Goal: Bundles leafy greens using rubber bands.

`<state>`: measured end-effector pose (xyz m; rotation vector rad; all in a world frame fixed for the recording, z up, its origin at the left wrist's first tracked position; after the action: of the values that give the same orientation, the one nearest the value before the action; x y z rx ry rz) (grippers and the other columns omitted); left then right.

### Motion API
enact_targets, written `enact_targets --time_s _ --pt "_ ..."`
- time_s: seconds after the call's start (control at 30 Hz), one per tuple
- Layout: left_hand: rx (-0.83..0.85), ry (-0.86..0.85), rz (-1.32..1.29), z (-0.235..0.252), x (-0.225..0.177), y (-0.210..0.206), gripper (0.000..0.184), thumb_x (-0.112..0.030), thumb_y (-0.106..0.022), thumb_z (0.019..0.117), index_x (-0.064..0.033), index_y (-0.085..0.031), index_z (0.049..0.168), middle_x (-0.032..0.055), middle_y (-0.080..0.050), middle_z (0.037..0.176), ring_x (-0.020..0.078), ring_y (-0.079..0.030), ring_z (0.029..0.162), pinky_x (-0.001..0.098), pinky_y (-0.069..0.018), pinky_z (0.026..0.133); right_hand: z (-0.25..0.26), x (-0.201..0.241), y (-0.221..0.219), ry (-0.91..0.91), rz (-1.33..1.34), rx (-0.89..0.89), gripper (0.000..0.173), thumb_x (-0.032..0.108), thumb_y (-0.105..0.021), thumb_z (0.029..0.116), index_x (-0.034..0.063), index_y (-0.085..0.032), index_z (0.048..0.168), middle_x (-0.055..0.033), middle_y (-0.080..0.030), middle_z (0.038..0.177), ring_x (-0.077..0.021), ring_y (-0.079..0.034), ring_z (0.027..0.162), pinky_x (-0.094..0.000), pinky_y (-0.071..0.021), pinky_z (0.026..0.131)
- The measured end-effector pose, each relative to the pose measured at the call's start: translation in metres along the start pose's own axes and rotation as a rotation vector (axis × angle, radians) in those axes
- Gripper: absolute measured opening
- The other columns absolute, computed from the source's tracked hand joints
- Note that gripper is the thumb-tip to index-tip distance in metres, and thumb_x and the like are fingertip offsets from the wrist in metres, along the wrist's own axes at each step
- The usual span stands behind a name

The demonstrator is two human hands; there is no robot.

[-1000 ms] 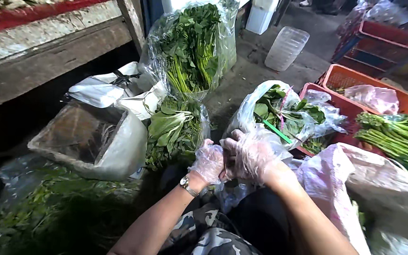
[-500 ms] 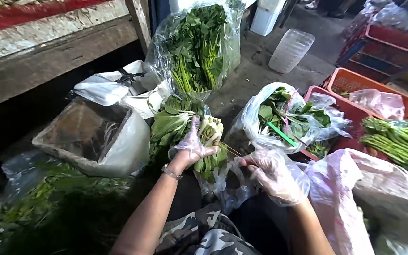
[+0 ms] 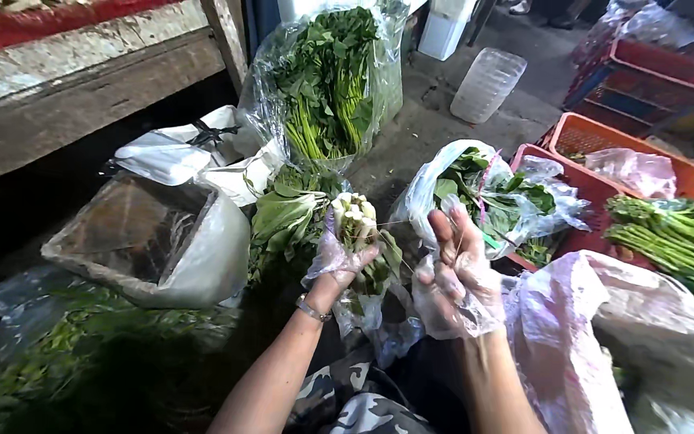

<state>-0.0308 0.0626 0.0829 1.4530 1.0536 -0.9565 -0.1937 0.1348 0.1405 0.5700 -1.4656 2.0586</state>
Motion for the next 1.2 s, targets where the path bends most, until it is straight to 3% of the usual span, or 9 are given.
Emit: enact_targets --time_s 0.1,0.2,0.3,0.5,0.6,0.73,0.87,1.0,1.2 --pt "-0.148 0.026 -0.153 -0.008 -0.005 -0.004 0.102 -0.02 -0.092 0.073 0.0044 -0.031 0.152 0.0235 -0.056 0.139 0.022 -0.057 0.127 0.0353 -0.0446 0.109 0.005 -0.013 0.011 0.021 0.071 -0.132 0.037 0.024 -0.06 0.1009 0.0198 -0.059 0.138 0.0014 -0.066 0.138 -0.0069 -0.073 0.095 -0.0209 -0.0604 0.074" --pt "-0.226 0.01 -0.251 -0.011 0.0 -0.007 0.103 -0.019 -0.091 0.0719 0.0044 -0.03 0.151 0.0234 -0.056 0.137 0.0212 -0.057 0.125 0.0348 -0.0459 0.107 0.01 -0.017 0.019 0.061 -0.006 -0.157 0.051 0.045 -0.07 0.0927 0.0159 -0.066 0.134 -0.0038 -0.066 0.138 -0.0203 -0.064 0.126 -0.0404 -0.0542 0.104" --pt "-0.248 -0.014 -0.355 -0.007 0.004 -0.008 0.103 -0.02 -0.091 0.0703 0.0035 -0.032 0.151 0.02 -0.056 0.136 0.0168 -0.057 0.124 0.031 -0.0475 0.106 0.003 -0.022 0.013 0.08 -0.131 -0.087 0.064 0.057 -0.069 0.0886 0.0204 -0.062 0.141 -0.0027 -0.061 0.145 -0.0218 -0.056 0.135 -0.0464 -0.0484 0.11" --pt "-0.227 -0.094 -0.243 -0.02 -0.012 -0.009 0.102 -0.017 -0.092 0.0703 0.0104 -0.032 0.148 0.0261 -0.057 0.135 0.0218 -0.058 0.124 0.0328 -0.0455 0.107 -0.003 -0.025 0.011 0.107 -0.324 -0.218 0.072 0.053 -0.078 0.083 0.0182 -0.056 0.142 0.001 -0.062 0.142 -0.0153 -0.058 0.131 -0.0417 -0.0513 0.107" --pt "-0.129 -0.354 -0.011 -0.017 -0.008 -0.009 0.117 -0.029 -0.092 0.0653 0.0032 -0.026 0.157 0.0238 -0.063 0.129 0.0254 -0.065 0.116 0.0428 -0.0514 0.102 0.006 -0.026 0.013 0.062 -0.965 -0.067 0.104 0.053 -0.08 0.0808 -0.0083 -0.033 0.151 -0.0139 -0.052 0.147 -0.0105 -0.056 0.13 -0.0299 -0.0509 0.106" --pt "0.001 -0.642 0.453 -0.016 -0.021 -0.001 0.109 -0.037 -0.086 0.0699 0.0042 -0.033 0.156 0.028 -0.071 0.112 0.0457 -0.068 0.105 0.0643 -0.0433 0.102 0.018 -0.009 0.005 0.064 -1.28 0.022 0.094 0.051 -0.082 0.0758 -0.008 -0.048 0.141 -0.0168 -0.061 0.131 -0.0117 -0.065 0.11 -0.0297 -0.0566 0.093" --pt "-0.002 -0.843 0.641 -0.013 -0.027 -0.004 0.088 -0.037 -0.077 0.0798 0.0045 -0.044 0.151 0.0214 -0.075 0.093 0.0394 -0.073 0.085 0.067 -0.0435 0.099 0.026 -0.005 -0.003 0.029 -1.561 0.02 0.087 0.056 -0.079 0.075 -0.003 -0.059 0.136 -0.0157 -0.068 0.117 -0.0209 -0.068 0.101 -0.0424 -0.0565 0.088" --pt "0.137 -0.806 0.745 -0.016 -0.021 -0.004 0.08 -0.029 -0.073 0.0862 -0.0025 -0.042 0.155 0.0189 -0.076 0.1 0.0366 -0.072 0.091 0.0662 -0.0354 0.108 0.034 -0.015 -0.007 -0.09 -1.757 0.079 0.074 0.052 -0.08 0.0793 0.0026 -0.066 0.132 -0.0161 -0.071 0.119 -0.0287 -0.07 0.105 -0.0517 -0.0561 0.09" --pt "0.397 -0.558 0.939 -0.012 -0.022 -0.025 0.119 -0.034 -0.088 0.0689 -0.002 -0.021 0.162 0.0243 -0.071 0.119 0.0453 -0.065 0.114 0.0627 -0.0294 0.116 0.038 -0.012 0.008 -0.677 -1.672 0.106 0.046 0.033 -0.074 0.0921 0.0034 -0.065 0.127 -0.0187 -0.07 0.115 -0.0322 -0.067 0.109 -0.055 -0.0518 0.096"
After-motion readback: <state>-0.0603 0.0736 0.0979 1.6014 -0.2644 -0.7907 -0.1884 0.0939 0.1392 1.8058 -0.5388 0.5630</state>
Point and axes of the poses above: each hand's wrist, its own z-axis towards the middle knuckle, its own y-axis out of the back of the hand, x = y × z, the point moved 5 cm from there along z, towards the middle knuckle
